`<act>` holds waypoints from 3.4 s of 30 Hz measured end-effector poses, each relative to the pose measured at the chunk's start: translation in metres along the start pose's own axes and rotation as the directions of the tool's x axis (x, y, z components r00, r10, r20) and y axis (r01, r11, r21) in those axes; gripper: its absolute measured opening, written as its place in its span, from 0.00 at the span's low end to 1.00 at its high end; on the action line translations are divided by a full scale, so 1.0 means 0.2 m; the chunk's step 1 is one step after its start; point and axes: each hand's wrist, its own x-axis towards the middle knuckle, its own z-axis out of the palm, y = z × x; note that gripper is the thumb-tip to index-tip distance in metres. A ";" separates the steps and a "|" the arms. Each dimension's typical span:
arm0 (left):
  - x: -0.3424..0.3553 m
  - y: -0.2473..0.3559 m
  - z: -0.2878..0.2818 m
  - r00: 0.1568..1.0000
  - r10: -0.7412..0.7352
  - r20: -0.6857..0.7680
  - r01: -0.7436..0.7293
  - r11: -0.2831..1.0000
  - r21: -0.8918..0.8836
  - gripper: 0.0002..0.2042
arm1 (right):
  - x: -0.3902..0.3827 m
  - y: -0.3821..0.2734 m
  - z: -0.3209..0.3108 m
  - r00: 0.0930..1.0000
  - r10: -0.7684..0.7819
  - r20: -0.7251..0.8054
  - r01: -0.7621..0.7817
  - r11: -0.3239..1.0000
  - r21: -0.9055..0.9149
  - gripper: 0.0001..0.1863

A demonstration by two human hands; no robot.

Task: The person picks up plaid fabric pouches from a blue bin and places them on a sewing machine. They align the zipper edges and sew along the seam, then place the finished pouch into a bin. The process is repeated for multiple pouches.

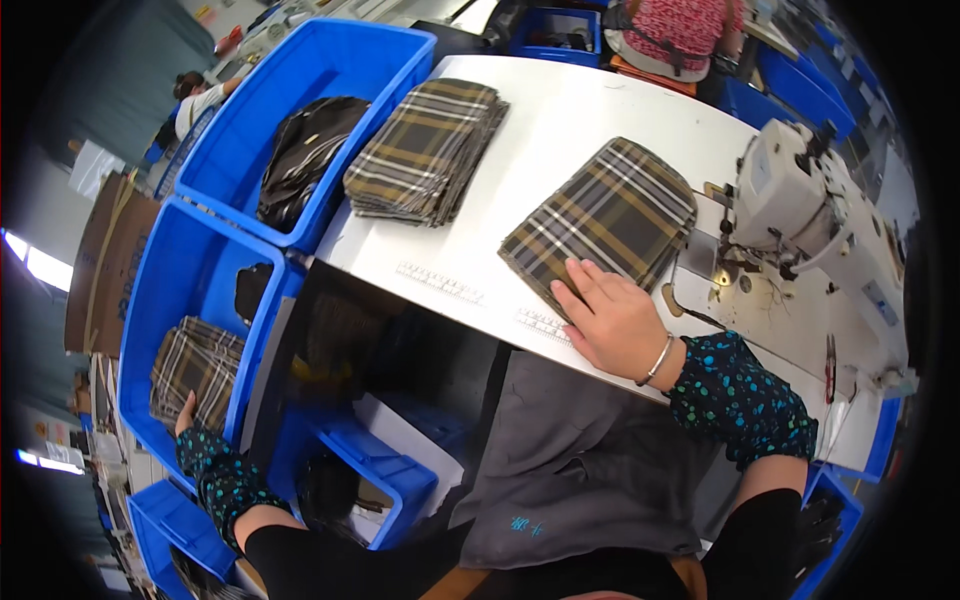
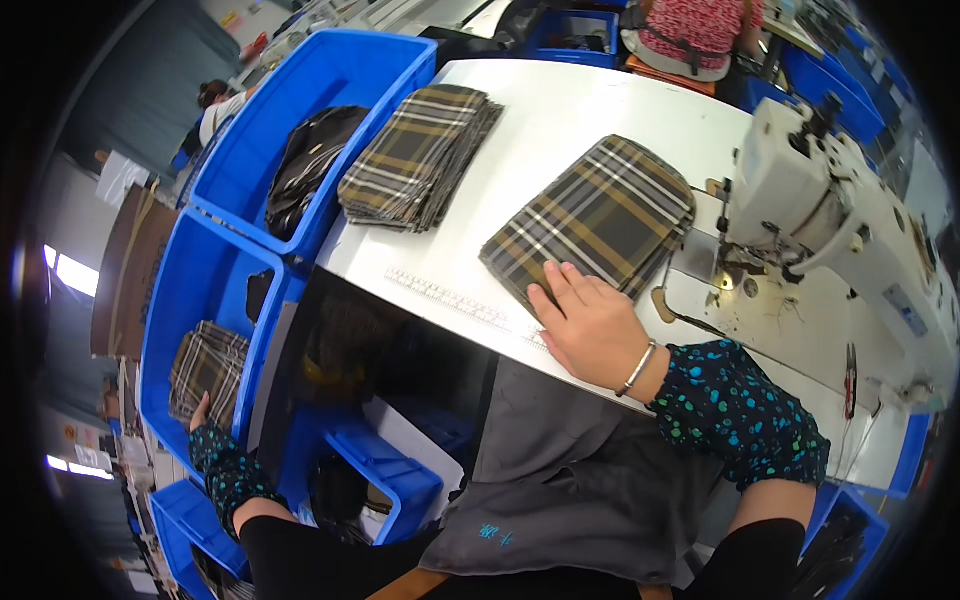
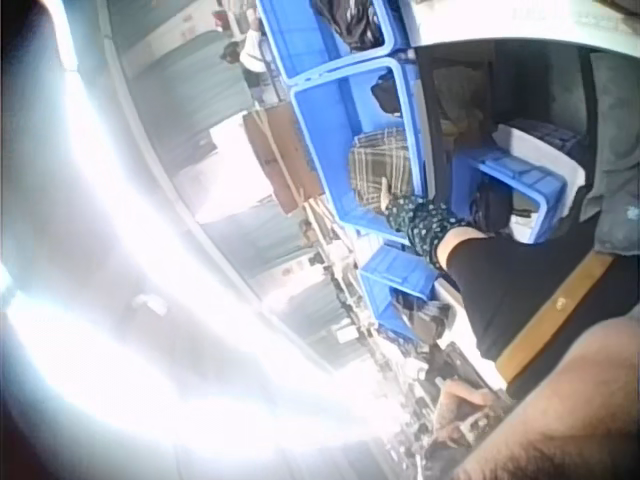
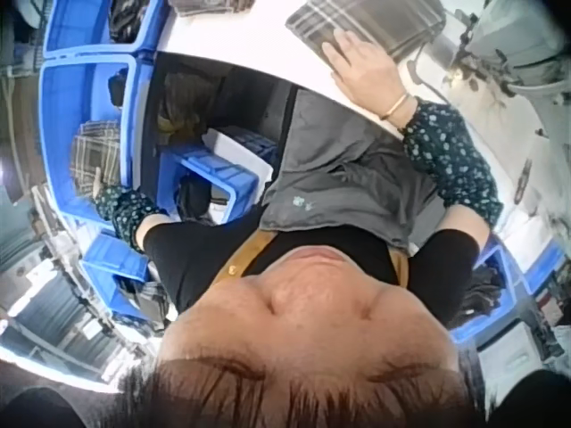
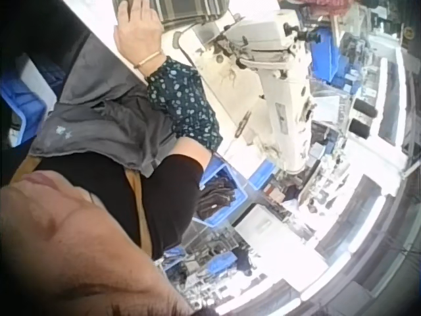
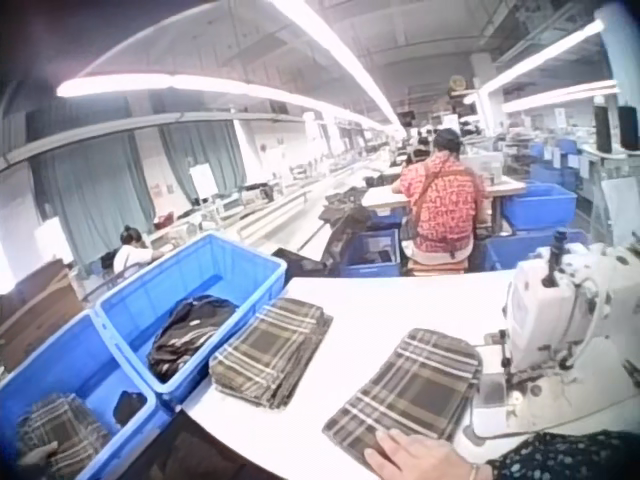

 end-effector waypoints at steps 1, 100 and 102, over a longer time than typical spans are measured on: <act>-0.02 0.00 0.00 1.000 0.004 0.014 -0.004 0.999 -0.047 0.45 | 0.00 0.00 0.01 1.000 0.000 -0.005 0.000 1.000 0.007 0.31; -2.84 0.51 1.87 -0.559 0.618 0.553 -0.768 -0.136 -0.626 0.21 | -0.13 0.24 -0.45 0.988 0.131 -0.079 -0.130 0.991 0.023 0.04; -2.85 0.45 1.89 -0.558 0.623 0.549 -0.779 -0.165 -0.604 0.17 | -0.11 0.26 -0.38 0.995 0.060 -0.081 -0.050 0.992 0.120 0.04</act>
